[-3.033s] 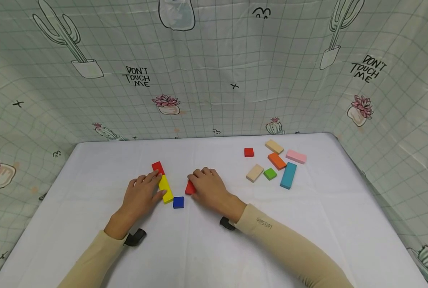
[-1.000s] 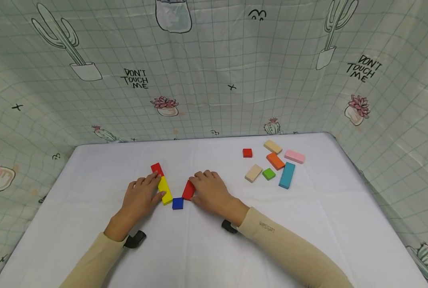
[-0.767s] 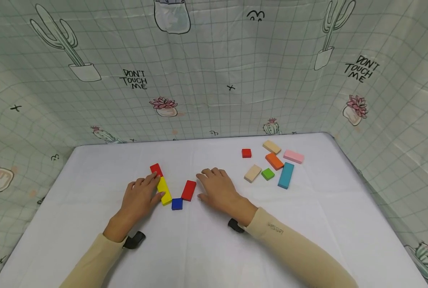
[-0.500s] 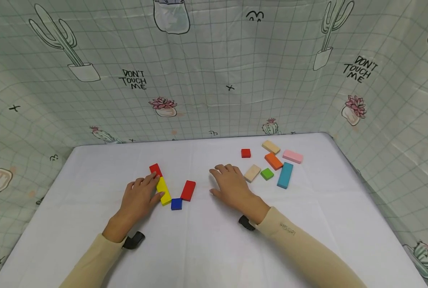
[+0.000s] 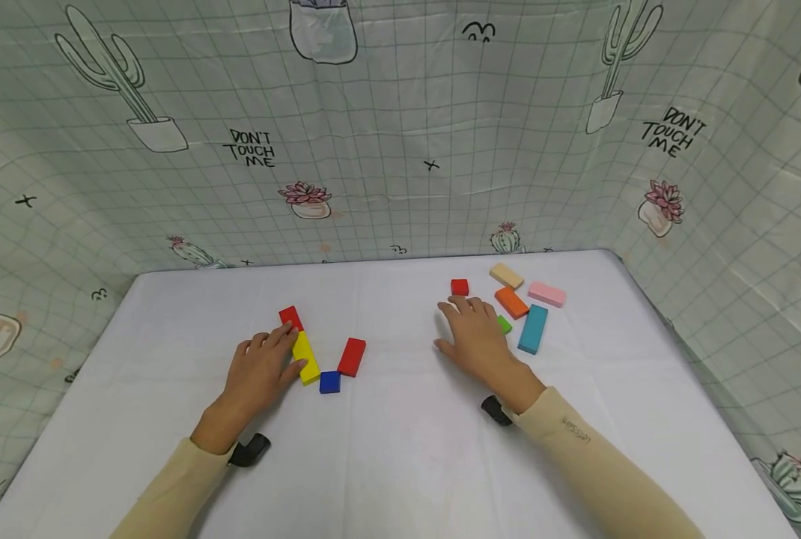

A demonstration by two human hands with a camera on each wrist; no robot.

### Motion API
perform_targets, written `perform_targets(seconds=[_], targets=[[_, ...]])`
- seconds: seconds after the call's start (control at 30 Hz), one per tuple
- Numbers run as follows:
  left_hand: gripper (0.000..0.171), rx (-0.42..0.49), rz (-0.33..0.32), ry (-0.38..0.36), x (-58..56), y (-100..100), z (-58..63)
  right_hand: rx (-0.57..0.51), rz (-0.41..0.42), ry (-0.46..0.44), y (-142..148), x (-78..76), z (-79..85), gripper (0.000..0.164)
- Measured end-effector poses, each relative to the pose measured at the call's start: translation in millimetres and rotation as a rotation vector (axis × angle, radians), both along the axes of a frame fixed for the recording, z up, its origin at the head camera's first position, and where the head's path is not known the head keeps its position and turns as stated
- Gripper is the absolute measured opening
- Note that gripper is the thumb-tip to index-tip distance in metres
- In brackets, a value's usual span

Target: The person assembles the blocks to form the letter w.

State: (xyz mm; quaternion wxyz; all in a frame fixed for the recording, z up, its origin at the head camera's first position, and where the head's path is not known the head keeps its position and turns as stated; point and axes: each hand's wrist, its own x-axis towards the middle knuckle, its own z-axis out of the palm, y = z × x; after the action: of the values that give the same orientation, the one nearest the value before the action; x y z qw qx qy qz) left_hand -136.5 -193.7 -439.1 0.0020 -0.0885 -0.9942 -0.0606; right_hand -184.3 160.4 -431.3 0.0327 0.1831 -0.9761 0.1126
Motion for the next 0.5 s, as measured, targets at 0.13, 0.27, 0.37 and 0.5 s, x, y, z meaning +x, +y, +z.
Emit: perform_targets(seconds=[0.13,0.27,0.37,0.5], targets=[[0.066,0.004,-0.004,0.014,0.3,0,-0.9,-0.014,-0.034,-0.001,11,-1.9,0.1,0.064],[0.067,-0.001,-0.006,0.011,-0.5,0,-1.2,-0.037,-0.068,-0.012,20,-3.2,0.0,0.064],[0.067,-0.003,-0.006,0.005,-0.9,0,-1.4,-0.036,-0.086,-0.002,25,-2.9,-0.8,0.063],[0.066,0.001,-0.004,0.006,-0.5,-1,-2.0,-0.017,-0.099,0.002,30,-1.9,-1.0,0.063]])
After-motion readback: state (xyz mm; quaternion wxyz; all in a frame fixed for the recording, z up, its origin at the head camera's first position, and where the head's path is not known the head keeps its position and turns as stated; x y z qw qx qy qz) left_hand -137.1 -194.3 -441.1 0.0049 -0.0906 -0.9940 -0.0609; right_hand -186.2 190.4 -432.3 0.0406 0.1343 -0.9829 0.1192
